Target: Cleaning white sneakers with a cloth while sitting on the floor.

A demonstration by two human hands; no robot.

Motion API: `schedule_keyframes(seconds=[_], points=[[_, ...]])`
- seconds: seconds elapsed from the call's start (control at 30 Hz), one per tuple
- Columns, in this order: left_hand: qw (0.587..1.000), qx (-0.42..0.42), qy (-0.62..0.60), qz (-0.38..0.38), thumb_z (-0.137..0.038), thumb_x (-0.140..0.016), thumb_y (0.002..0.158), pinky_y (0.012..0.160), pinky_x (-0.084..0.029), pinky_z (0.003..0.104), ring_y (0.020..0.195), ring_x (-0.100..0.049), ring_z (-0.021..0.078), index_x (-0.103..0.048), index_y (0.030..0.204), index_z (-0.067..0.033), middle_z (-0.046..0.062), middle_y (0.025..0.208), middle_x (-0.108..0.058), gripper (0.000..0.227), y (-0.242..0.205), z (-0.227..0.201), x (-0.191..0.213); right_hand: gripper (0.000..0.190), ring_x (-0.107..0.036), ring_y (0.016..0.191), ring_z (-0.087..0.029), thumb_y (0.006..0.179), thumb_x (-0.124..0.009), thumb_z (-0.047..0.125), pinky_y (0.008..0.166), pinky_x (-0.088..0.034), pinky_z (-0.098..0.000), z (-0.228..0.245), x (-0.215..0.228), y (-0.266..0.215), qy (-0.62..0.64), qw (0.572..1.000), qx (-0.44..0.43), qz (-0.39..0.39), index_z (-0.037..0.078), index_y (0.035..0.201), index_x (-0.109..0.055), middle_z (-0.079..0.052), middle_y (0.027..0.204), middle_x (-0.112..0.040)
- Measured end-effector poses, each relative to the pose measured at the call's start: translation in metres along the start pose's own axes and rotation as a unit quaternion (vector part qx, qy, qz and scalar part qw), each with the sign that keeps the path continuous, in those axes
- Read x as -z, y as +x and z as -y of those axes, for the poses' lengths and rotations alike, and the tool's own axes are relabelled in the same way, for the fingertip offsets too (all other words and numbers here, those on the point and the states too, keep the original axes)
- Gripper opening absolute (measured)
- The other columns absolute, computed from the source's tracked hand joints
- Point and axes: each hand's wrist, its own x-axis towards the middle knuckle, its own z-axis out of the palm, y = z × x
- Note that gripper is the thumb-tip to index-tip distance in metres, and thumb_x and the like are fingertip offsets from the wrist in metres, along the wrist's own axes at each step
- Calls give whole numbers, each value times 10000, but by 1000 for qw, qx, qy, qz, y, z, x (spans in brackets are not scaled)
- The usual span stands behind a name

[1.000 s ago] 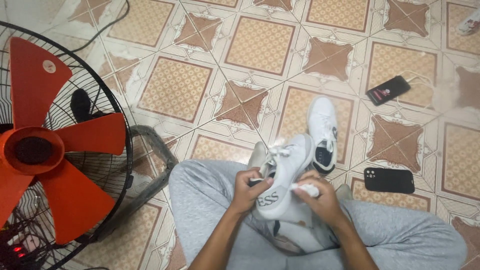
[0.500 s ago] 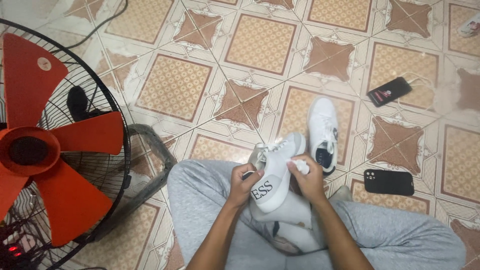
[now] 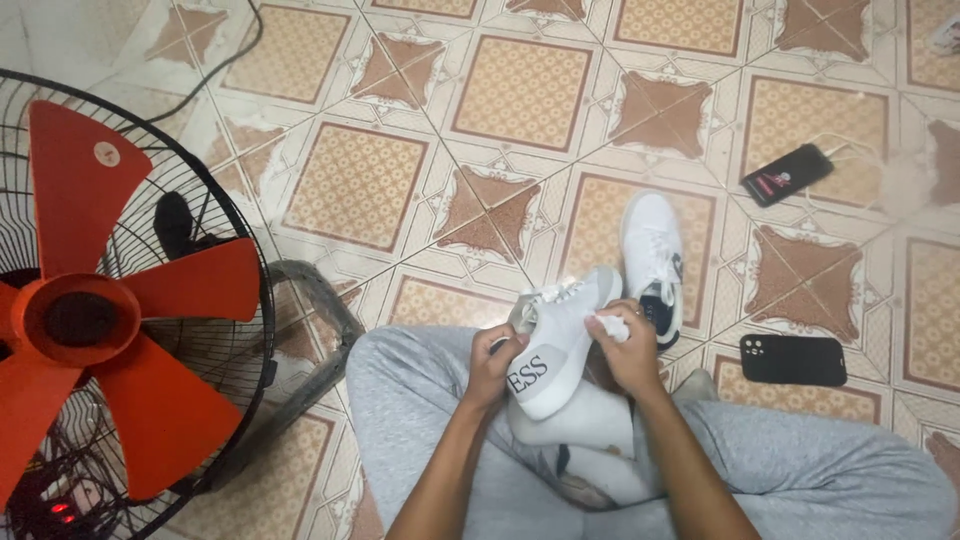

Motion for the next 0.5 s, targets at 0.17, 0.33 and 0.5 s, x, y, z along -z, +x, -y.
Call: schedule_keyframes(seconds=[0.17,0.33,0.5], points=[[1000,-6,7,7,-199,-886,1020,515,-362,301,480,-479,134,-640,675,-119,69,471,-560,432,3,5,2,175,-798,1132,-324,1048,-1005,176,1088,-578,-508,26,0,-22,26,998,43,27,50,1086,-888,-139,1085,-873],[1000,-1,16,5,-254,-887,1015,517,-363,311,469,-484,144,-635,666,-122,78,464,-561,451,8,17,11,142,-782,1041,-262,1033,-1010,208,1025,-588,-471,35,-7,-35,48,993,55,89,89,1064,-939,-93,1022,-905],[999,0,43,-10,-240,-854,1037,531,-347,302,504,-458,124,-623,653,-146,42,474,-532,457,8,8,-2,255,-753,1061,-264,1105,-976,265,1016,-553,-476,7,1,-13,10,998,-65,8,67,1259,-928,-179,1090,-894]])
